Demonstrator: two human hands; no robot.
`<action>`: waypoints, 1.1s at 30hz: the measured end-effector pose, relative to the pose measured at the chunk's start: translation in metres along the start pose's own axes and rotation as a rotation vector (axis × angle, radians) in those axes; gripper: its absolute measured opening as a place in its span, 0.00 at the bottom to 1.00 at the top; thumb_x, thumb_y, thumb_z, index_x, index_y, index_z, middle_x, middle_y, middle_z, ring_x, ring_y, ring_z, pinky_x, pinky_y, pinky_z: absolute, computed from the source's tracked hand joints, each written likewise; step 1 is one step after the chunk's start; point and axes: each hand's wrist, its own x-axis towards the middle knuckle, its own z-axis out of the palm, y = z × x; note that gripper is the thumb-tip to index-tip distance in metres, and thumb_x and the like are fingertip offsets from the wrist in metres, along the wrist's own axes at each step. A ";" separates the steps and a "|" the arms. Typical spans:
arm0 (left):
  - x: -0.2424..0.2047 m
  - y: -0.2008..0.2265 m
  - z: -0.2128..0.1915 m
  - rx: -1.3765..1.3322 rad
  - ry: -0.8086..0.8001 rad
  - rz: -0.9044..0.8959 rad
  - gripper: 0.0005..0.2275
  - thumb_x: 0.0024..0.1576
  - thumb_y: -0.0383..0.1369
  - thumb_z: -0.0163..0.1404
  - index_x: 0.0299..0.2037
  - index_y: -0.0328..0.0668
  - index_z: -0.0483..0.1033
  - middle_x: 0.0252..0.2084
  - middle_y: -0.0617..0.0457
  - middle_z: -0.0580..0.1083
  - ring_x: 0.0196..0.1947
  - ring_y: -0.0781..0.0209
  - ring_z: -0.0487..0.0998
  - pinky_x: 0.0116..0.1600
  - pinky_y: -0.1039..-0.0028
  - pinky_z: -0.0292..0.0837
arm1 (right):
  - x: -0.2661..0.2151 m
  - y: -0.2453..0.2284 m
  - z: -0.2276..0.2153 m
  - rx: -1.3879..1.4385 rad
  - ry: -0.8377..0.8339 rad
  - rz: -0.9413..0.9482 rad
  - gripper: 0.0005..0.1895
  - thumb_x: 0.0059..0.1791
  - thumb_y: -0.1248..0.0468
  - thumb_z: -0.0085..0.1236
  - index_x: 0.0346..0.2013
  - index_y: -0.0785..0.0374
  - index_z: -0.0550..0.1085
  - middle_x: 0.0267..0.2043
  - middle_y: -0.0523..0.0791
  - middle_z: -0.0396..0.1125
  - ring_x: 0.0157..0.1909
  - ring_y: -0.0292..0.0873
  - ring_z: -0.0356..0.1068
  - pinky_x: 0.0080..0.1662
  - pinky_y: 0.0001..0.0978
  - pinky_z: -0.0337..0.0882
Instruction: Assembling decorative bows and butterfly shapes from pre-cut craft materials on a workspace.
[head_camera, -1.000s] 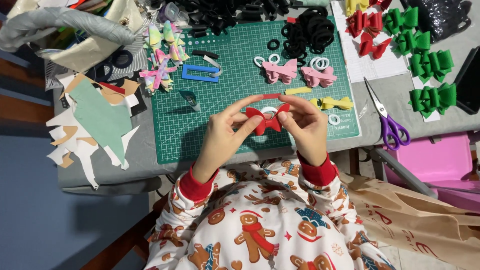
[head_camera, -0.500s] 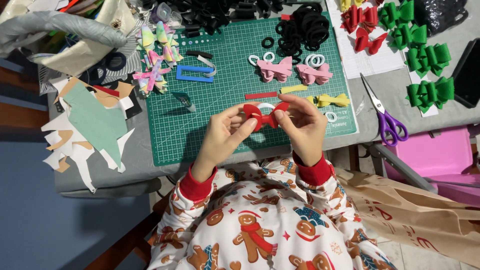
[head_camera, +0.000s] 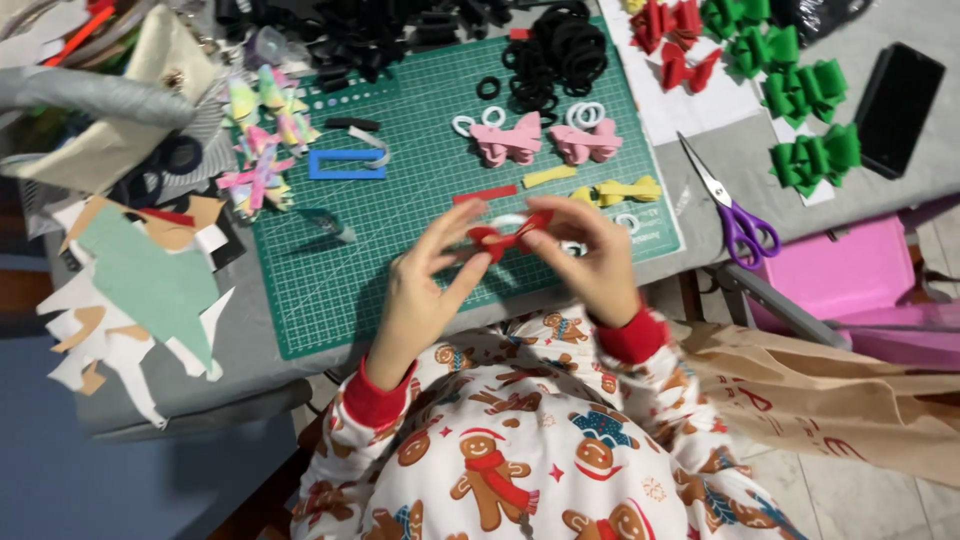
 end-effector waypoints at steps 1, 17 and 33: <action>-0.006 -0.006 -0.002 -0.005 -0.009 0.000 0.22 0.60 0.25 0.54 0.65 0.31 0.67 0.62 0.43 0.74 0.62 0.54 0.76 0.58 0.70 0.76 | 0.002 -0.001 -0.018 -0.004 0.008 0.004 0.18 0.52 0.70 0.65 0.58 0.66 0.75 0.44 0.44 0.74 0.46 0.33 0.74 0.51 0.27 0.76; -0.070 -0.036 -0.027 0.308 0.096 -0.024 0.13 0.58 0.25 0.56 0.53 0.37 0.78 0.51 0.49 0.81 0.53 0.57 0.83 0.56 0.70 0.77 | 0.112 0.133 -0.231 -0.395 0.065 0.025 0.19 0.55 0.72 0.65 0.59 0.70 0.71 0.52 0.49 0.74 0.51 0.40 0.77 0.49 0.31 0.78; -0.065 -0.052 -0.024 0.303 0.090 0.035 0.12 0.58 0.27 0.57 0.53 0.38 0.79 0.50 0.49 0.81 0.51 0.56 0.84 0.55 0.69 0.78 | 0.112 -0.003 -0.108 -0.783 -0.171 -0.503 0.16 0.53 0.69 0.72 0.52 0.66 0.75 0.53 0.48 0.74 0.52 0.44 0.76 0.51 0.35 0.77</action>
